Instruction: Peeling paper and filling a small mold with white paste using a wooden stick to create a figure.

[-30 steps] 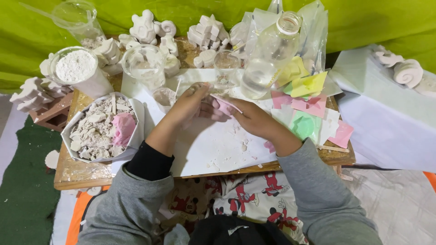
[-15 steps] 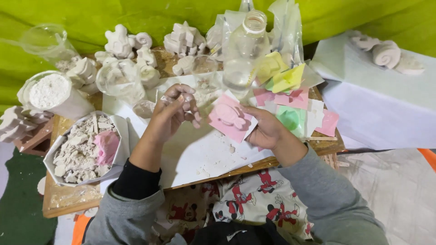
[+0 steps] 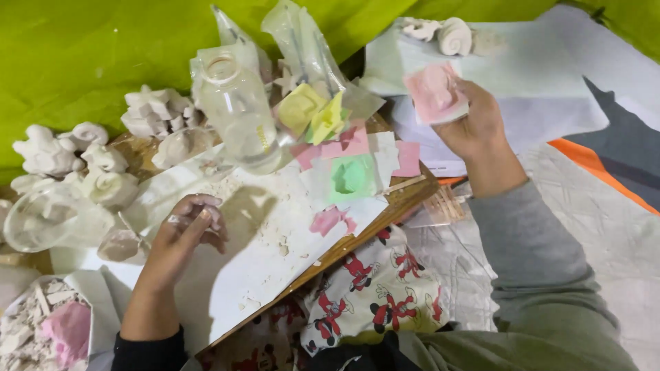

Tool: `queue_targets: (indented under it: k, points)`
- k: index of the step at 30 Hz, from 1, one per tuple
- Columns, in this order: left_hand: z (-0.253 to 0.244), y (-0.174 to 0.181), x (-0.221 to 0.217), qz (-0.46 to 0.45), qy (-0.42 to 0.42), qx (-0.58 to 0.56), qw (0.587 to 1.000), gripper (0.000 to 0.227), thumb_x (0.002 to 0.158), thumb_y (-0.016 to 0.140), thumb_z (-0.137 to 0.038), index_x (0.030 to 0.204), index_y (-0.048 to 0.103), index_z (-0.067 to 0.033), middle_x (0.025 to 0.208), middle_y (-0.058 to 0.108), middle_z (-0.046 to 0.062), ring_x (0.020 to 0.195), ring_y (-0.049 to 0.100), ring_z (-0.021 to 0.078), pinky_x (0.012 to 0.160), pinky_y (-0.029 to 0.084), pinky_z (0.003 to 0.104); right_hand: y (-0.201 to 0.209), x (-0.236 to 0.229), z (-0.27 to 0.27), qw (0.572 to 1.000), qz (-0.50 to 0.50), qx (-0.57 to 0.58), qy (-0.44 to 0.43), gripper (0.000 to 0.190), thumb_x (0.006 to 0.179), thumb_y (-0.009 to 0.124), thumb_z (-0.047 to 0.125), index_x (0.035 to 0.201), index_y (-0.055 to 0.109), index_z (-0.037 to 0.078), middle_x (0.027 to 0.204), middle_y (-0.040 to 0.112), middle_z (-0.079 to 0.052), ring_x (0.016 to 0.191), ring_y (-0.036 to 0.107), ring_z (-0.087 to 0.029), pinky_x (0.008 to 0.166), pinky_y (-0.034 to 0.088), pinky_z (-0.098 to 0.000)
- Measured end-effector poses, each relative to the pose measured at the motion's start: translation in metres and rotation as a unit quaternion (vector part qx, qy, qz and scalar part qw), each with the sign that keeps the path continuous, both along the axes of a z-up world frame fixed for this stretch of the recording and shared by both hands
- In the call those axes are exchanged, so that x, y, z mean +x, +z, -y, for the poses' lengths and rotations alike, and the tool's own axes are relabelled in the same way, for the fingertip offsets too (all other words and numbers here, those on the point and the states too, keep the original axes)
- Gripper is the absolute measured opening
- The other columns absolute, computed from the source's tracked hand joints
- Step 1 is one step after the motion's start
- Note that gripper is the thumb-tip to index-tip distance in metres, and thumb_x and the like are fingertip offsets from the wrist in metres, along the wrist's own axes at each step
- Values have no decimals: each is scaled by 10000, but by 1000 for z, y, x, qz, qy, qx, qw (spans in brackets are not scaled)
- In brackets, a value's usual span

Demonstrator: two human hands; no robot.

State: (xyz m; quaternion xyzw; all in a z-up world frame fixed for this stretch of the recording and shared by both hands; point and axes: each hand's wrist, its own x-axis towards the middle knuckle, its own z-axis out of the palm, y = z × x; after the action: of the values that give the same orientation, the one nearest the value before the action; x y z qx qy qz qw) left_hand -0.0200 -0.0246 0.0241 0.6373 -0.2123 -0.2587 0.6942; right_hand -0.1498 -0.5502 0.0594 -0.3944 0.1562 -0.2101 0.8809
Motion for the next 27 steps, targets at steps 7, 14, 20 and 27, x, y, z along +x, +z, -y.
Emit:
queue_targets:
  k: [7,14,20,27]
  points:
    - [7,10,-4,8,31,182,983,243,983,576,-193,1137,615,-8,746,672,230,623,668,332,595,602,427,1,48,61,987,-68,6,-147,298,912,558,87,1179,653,-7,1038,686,-137,962,678,-278,801,565,-375]
    - [3,-8,-16,273,37,200,940,172,995,575,-202,1061,686,-87,730,643,52,566,559,157,561,474,289,2,79,58,966,-181,31,-184,439,965,606,152,1389,570,43,1162,755,-134,977,771,-269,811,656,-397]
    - [-11,-11,-27,601,188,182,755,259,963,664,-32,1215,614,-69,1037,619,113,957,607,279,828,479,379,14,82,52,908,-361,-153,-148,317,986,518,288,1253,584,130,1208,693,-44,1061,682,-193,857,582,-318]
    - [-23,13,-56,596,512,231,574,632,932,733,-106,1365,290,21,1240,364,218,1166,319,405,986,361,633,-9,61,48,909,-333,-166,-185,716,1015,596,413,1623,258,241,1677,299,-32,1476,453,-219,1167,475,-301]
